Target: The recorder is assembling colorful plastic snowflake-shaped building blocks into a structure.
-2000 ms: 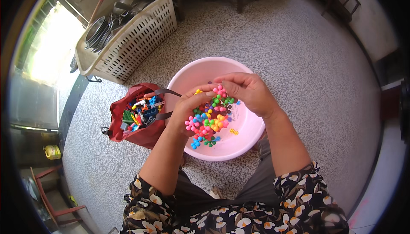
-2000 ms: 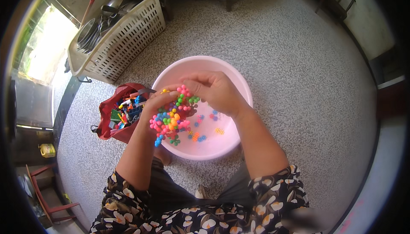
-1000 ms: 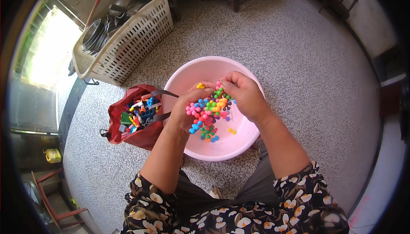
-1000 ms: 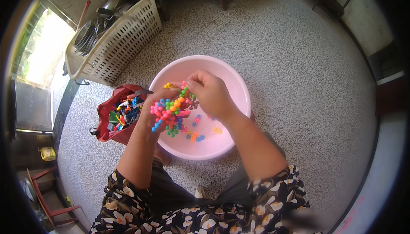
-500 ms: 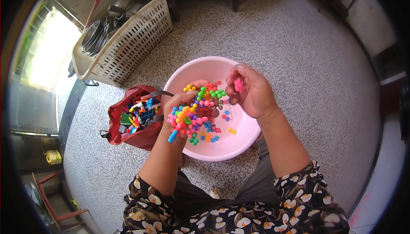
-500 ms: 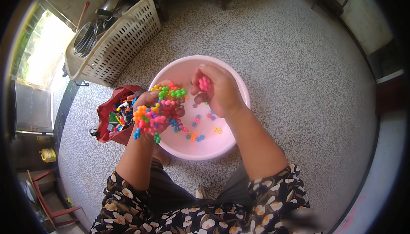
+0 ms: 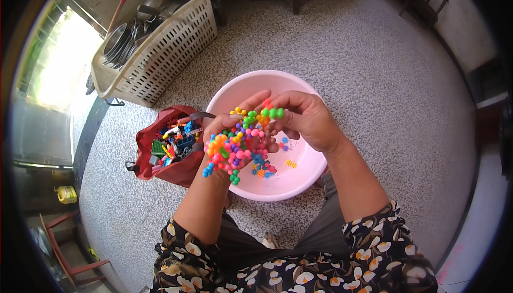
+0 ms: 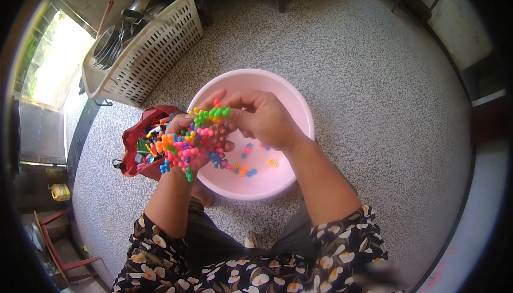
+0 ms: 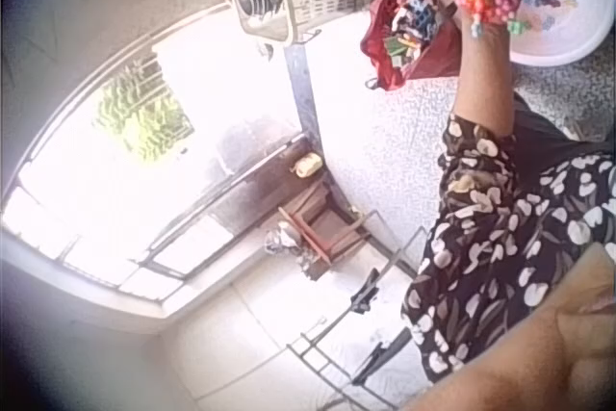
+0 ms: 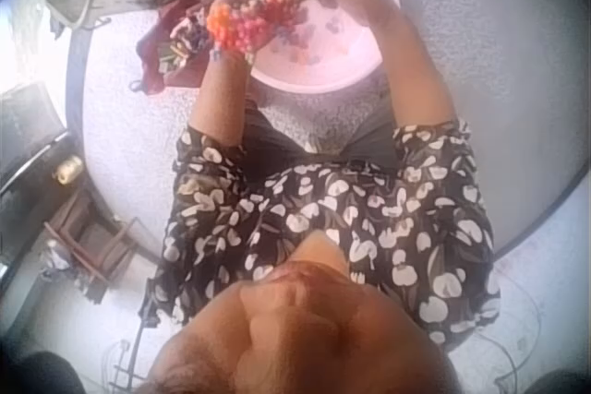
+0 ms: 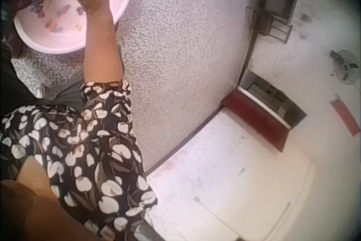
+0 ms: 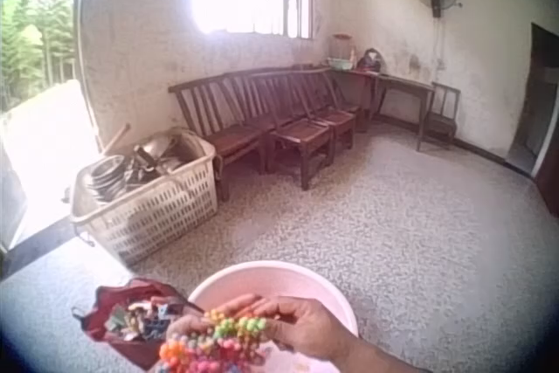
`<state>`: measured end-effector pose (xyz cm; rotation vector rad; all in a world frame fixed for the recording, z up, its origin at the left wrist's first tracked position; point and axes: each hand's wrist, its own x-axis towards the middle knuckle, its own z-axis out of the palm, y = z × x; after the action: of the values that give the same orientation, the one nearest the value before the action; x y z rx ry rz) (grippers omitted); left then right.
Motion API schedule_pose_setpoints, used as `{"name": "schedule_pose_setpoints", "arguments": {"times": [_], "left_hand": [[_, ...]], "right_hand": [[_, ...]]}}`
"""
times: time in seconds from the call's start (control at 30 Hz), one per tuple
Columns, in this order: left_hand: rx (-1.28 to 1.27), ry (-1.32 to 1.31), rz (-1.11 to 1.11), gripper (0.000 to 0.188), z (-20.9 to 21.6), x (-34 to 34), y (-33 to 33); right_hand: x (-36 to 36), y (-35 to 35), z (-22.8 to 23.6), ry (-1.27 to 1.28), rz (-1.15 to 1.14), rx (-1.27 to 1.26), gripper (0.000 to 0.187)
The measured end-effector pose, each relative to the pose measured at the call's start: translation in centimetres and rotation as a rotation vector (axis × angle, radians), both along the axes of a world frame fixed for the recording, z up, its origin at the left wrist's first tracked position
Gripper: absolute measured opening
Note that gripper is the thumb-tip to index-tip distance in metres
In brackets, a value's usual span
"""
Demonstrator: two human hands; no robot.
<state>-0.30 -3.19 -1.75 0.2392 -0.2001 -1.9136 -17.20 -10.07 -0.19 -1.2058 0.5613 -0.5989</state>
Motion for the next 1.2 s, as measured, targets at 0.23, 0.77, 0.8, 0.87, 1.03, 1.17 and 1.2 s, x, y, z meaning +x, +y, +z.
{"name": "schedule_pose_setpoints", "arguments": {"times": [0.23, 0.77, 0.8, 0.87, 1.03, 1.17, 1.2], "left_hand": [[0.057, -0.135, -0.073, 0.056, -1.2, 0.5, 0.2], [0.000, -0.554, 0.052, 0.018, 0.9, -1.2, 0.6], [0.001, -0.555, 0.053, 0.018, 1.2, -1.2, 0.7], [-0.041, -0.680, 0.066, 0.017, 1.5, -1.1, 0.8], [-0.078, -0.682, 0.080, 0.015, 0.7, -0.6, 0.6], [-0.090, -0.667, 0.077, 0.017, -0.1, -0.5, 0.6], [-0.090, -0.667, 0.076, 0.017, 0.0, -0.5, 0.6]], "right_hand": [[0.0, -0.3, 0.1, -0.177, -0.198, 0.024, 0.016], [-1.0, -0.5, 0.6, -0.272, -0.050, 0.191, 0.026], [-0.9, -0.4, 0.7, -0.273, -0.049, 0.192, 0.026], [-0.7, -0.3, 0.7, -0.081, -0.093, 0.118, 0.027], [-1.0, -0.2, 1.2, 0.038, -0.093, 0.010, 0.022], [-0.7, 0.0, 1.1, 0.080, -0.057, -0.060, 0.019], [-0.8, -0.1, 1.0, 0.081, -0.058, -0.059, 0.019]]}}
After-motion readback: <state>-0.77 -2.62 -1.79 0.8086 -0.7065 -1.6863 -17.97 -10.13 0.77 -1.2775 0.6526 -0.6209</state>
